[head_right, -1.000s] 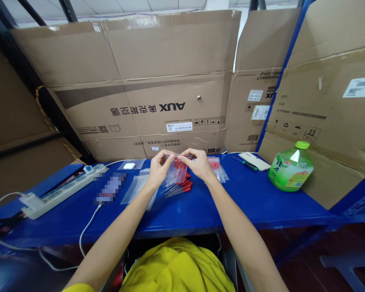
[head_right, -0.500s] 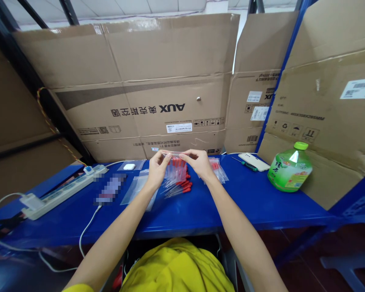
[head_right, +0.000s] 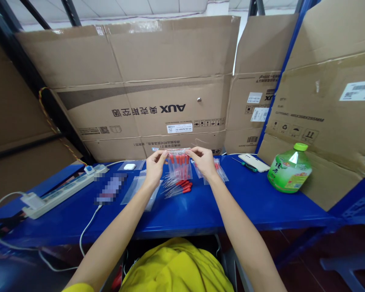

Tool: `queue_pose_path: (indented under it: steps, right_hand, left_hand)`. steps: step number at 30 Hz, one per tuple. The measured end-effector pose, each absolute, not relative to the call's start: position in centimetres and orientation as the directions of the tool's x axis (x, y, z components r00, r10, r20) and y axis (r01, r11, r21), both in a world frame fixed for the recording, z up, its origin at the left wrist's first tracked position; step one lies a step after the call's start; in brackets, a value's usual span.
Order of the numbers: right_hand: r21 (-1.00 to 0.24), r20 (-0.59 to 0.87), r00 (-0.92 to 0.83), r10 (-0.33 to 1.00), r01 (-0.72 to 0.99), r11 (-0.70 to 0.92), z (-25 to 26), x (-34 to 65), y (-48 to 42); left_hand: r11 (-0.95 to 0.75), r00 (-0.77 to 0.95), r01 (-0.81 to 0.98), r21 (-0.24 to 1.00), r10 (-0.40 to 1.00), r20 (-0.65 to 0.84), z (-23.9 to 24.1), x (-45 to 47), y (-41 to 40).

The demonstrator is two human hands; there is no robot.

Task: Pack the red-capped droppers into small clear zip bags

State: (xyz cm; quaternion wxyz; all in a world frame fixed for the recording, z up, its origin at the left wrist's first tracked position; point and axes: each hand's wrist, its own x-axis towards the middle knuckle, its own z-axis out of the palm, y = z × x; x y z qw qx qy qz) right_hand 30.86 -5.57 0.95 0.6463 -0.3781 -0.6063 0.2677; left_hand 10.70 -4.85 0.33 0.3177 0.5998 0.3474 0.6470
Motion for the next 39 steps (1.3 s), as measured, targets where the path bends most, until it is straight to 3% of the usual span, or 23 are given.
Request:
queue_pose_path:
  steps: [6,11,13,16,22,27,29,33,39]
  right_hand:
    - [-0.825,0.563,0.093,0.821,0.124,0.552,0.7,31.7,-4.9]
    - [-0.809,0.576,0.133,0.807,0.236,0.539,0.0,34.5,-3.4]
    - [-0.829,0.535,0.173,0.827,0.300,0.473,-0.6,36.3,-2.6]
    - [-0.859,0.370,0.199,0.907,0.445,0.253,-1.8,38.8,-1.8]
    - [-0.778,0.196,0.380,0.904,0.621,-0.093,-3.2,40.9,-1.6]
    - [-0.588,0.282,0.550,0.786,0.746,-0.311,-3.1,39.8,-2.2]
    - [-0.545,0.376,0.534,0.757,0.789,-0.285,-3.0,38.8,-2.4]
    - [-0.541,0.512,0.393,0.763,0.838,-0.068,-2.8,36.1,-2.5]
    - [-0.525,0.599,0.170,0.783,0.821,0.223,-3.7,32.2,-2.2]
  left_hand:
    - [-0.548,-0.013,0.071,0.833,0.835,0.551,0.2,11.0,-5.0]
    - [-0.620,0.063,0.318,0.717,0.768,0.637,-0.2,10.5,-4.9]
    - [-0.614,0.007,0.450,0.649,0.729,0.685,-0.1,9.7,-4.5]
    - [-0.498,-0.071,0.621,0.606,0.734,0.676,0.3,7.9,-3.7]
    - [-0.094,-0.150,0.830,0.550,0.912,0.382,0.8,2.4,-1.8]
    - [0.177,-0.227,0.886,0.428,0.971,0.069,-0.4,-2.5,0.0]
    - [0.188,-0.206,0.908,0.375,0.978,0.009,-1.2,-3.7,0.6]
    - [0.144,-0.116,0.928,0.343,0.988,-0.101,-2.2,-4.3,1.4]
    - [0.250,-0.245,0.906,0.342,0.968,-0.058,-2.5,-2.3,1.0]
